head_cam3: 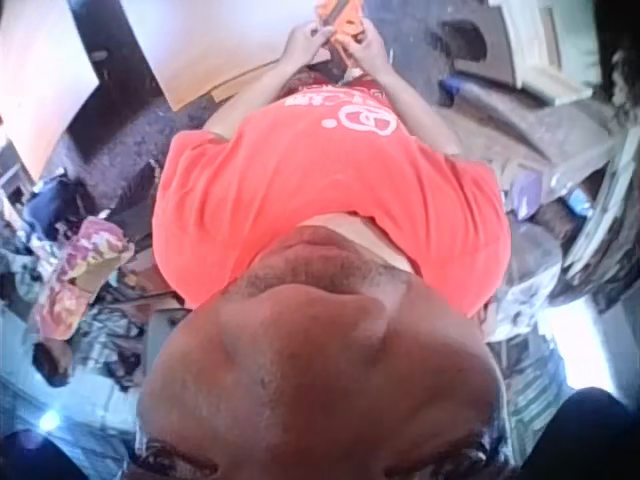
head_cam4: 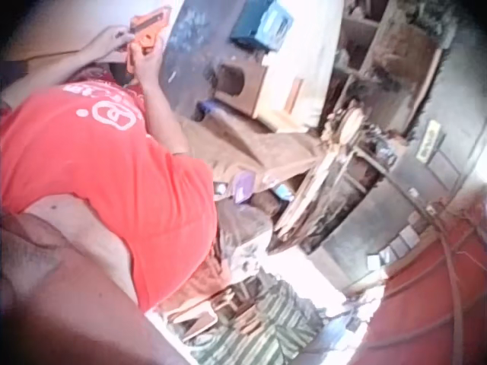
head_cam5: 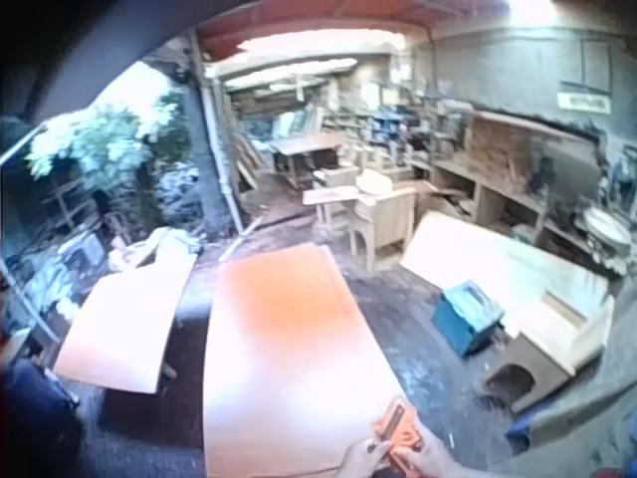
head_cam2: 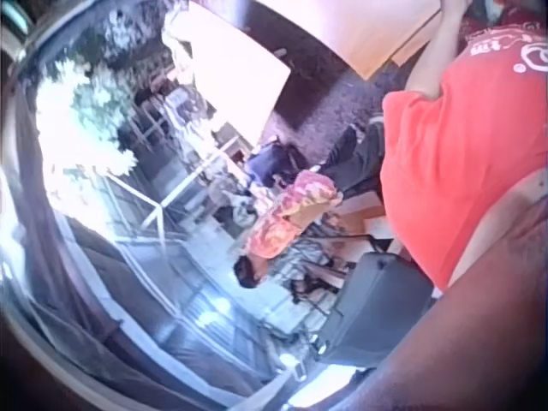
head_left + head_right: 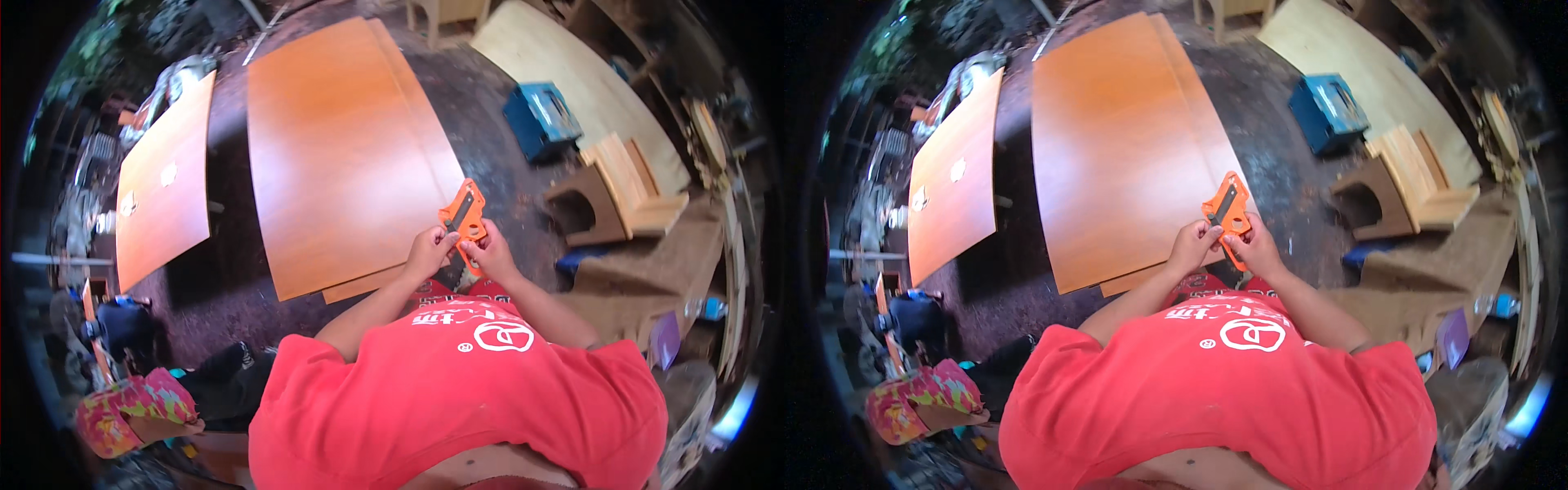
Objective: The person applies adhesive and edge banding to the side of a wooden panel, trims the excess using a manual edge trimmer, and wipes down the finished edge with a cloth.
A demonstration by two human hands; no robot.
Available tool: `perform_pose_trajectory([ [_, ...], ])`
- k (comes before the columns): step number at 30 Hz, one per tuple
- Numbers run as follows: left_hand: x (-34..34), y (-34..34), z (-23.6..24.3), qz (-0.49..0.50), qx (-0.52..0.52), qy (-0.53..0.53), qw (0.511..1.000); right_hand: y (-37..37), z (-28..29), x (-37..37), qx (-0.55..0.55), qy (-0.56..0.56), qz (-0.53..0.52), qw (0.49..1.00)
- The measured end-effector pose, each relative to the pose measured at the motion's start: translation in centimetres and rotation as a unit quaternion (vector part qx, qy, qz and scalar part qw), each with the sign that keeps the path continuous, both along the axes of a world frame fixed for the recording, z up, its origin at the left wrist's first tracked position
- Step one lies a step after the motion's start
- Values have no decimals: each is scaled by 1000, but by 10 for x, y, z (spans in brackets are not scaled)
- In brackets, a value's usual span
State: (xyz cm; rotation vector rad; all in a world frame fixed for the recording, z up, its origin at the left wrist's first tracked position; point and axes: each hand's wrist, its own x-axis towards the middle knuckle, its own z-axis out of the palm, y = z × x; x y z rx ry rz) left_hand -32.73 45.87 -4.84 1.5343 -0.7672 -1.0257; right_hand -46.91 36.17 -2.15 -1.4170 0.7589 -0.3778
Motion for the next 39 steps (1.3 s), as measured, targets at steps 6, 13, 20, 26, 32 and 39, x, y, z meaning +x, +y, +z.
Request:
perform_pose_trajectory([
  [6, 17, 17, 9, 54, -22, 15, 998, -8, 26, 33, -56, 10, 87, 995],
  [13, 18, -13, 18, 58, -19, 138, 989, -65, 17, 42, 31, -43, 167, 985],
  [20, -17, -100, 16, 22, 66, 108, 992, -210, 4, 22, 103, -35, 142, 984],
  [26, -62, -112, 17, 33, 178, -65, 981, -394, -93, 13, 85, 45, 109, 989],
  [32, -97, -27, -29, 210, 263, 23, 941, -408, -90, 52, 105, 77, 118, 984],
  [39, -156, 34, -83, 368, 375, -80, 847, -347, -51, 94, 75, 67, 293, 951],
])
